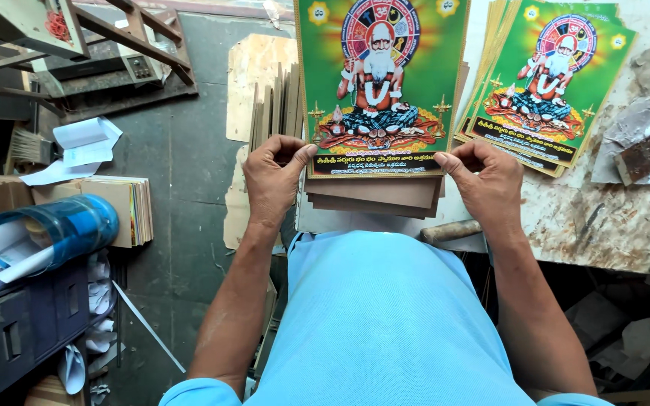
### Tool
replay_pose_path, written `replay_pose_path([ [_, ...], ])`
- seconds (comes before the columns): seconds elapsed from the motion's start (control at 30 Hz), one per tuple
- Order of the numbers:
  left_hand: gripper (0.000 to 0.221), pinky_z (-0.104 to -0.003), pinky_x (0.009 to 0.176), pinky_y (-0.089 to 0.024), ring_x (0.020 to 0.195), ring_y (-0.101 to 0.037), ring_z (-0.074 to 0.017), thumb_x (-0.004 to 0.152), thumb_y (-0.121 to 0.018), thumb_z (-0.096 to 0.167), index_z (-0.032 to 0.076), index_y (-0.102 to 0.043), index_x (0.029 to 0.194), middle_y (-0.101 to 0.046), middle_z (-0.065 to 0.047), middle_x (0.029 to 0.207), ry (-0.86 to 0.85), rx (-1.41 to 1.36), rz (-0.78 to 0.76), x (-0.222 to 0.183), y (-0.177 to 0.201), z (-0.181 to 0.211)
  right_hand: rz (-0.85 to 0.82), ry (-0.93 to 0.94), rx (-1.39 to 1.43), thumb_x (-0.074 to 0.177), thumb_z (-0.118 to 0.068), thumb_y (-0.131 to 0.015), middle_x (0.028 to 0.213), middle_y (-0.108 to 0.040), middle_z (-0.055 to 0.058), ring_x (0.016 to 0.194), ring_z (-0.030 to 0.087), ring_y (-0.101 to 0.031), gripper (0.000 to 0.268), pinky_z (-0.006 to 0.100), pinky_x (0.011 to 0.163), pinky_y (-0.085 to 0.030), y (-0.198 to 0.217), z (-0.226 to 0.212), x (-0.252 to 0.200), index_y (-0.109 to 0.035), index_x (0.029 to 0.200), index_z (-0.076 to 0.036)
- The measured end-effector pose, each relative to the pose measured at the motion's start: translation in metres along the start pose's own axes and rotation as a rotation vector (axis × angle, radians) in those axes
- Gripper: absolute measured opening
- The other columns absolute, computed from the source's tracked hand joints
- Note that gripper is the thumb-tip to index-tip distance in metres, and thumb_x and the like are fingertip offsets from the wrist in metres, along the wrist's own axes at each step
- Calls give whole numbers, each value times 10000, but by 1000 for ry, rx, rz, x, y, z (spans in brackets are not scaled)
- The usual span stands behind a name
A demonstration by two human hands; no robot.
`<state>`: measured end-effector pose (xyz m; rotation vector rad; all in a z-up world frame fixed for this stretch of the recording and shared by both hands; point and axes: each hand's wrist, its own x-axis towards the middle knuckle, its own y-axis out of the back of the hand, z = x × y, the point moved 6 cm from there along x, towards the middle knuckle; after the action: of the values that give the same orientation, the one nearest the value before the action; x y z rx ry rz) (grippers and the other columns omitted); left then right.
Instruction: The person applies white paste with a brush onto a cardboard sheet, then aligns a printed devotional poster on top of the pasted board. They press and smooth the poster with a hand roller and by hand, then stack the finished board with others and repeat the process on the next sheet.
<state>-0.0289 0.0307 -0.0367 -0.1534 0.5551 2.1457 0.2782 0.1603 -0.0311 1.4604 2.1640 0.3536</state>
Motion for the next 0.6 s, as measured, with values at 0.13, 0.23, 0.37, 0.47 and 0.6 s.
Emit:
replay_pose_path([
  [0.13, 168, -206, 657, -556, 704, -663, -36, 878, -839, 169, 26, -755, 906, -747, -3, 783, -4, -5, -1, -1, -2, 0, 18, 6, -2, 939, -209, -832, 792, -724, 16, 715, 39, -631, 206, 213, 663, -514, 0, 0, -1, -750, 937, -20],
  [0.23, 174, -208, 664, -560, 708, -665, -37, 879, -840, 170, 25, -747, 904, -747, -5, 784, -12, 11, 14, -1, -2, 0, 21, 26, -10, 943, -206, -835, 786, -714, 27, 716, 48, -625, 215, 217, 664, -512, 0, -3, -1, -740, 932, -13],
  [0.37, 176, -213, 664, -564, 707, -667, -42, 875, -841, 169, 24, -743, 901, -747, -8, 784, -25, 32, 32, -2, -2, 2, 35, 45, -19, 941, -201, -832, 803, -725, 25, 734, 50, -649, 209, 222, 682, -526, 1, -12, -3, -745, 943, -11],
  [0.47, 172, -215, 666, -568, 710, -674, -44, 874, -840, 168, 29, -744, 905, -750, -7, 790, -27, 34, 32, -2, -3, 4, 50, 47, -9, 943, -197, -831, 814, -728, 25, 744, 50, -658, 211, 224, 687, -532, 2, -11, -5, -741, 947, -7],
  [0.6, 166, -215, 679, -574, 728, -687, -43, 878, -832, 164, 32, -741, 923, -754, -5, 804, -72, 13, 49, -2, -4, -2, 54, 25, -13, 958, -179, -823, 827, -736, 33, 750, 53, -650, 192, 229, 692, -525, 0, -10, -6, -747, 959, -3],
])
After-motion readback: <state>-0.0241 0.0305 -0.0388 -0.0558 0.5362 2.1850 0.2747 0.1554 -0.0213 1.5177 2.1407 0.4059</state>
